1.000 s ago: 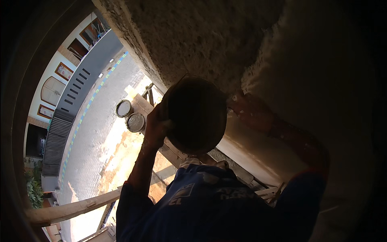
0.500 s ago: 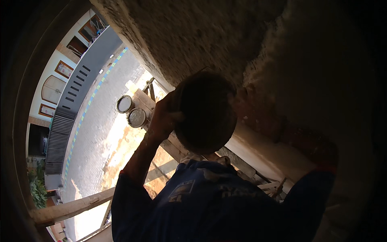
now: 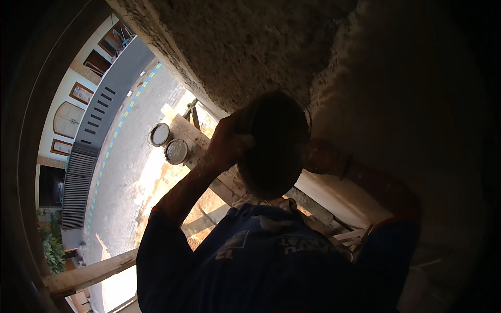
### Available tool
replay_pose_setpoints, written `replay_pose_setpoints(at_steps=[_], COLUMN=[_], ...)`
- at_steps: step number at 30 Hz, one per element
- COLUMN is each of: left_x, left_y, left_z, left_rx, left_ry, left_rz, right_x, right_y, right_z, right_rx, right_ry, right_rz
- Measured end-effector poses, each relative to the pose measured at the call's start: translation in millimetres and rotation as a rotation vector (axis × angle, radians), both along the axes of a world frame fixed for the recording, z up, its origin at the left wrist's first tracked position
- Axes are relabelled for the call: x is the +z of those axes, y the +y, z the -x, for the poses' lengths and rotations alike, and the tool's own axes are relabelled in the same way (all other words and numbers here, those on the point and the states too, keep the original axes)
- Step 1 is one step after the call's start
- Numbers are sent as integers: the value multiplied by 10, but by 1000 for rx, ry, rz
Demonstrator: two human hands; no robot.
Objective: The person applies mortar to a wall with a trowel, scooping the mixture from a bucket while standing on a scaffold.
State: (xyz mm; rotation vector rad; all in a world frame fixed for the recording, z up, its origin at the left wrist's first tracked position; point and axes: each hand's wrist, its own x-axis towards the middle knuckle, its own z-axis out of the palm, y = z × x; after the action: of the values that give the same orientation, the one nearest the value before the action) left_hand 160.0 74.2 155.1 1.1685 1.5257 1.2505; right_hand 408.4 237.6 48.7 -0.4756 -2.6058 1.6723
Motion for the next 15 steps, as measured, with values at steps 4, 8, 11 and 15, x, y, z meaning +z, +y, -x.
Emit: replay_pose_setpoints(at_steps=[4, 8, 11, 15], left_x=[-53, -98, -118, -14], left_y=[13, -35, -191, -303], left_z=[-83, -113, 43, 95], left_rx=[25, 104, 153, 254], left_ry=[134, 135, 86, -123], left_rz=[111, -81, -120, -92], right_x=[-180, -621, 44, 206], right_y=[-330, -583, -571, -379], right_z=[75, 159, 292, 149], right_rx=[14, 132, 96, 9], right_ry=[-24, 312, 297, 389], right_rz=[319, -1461, -464, -638])
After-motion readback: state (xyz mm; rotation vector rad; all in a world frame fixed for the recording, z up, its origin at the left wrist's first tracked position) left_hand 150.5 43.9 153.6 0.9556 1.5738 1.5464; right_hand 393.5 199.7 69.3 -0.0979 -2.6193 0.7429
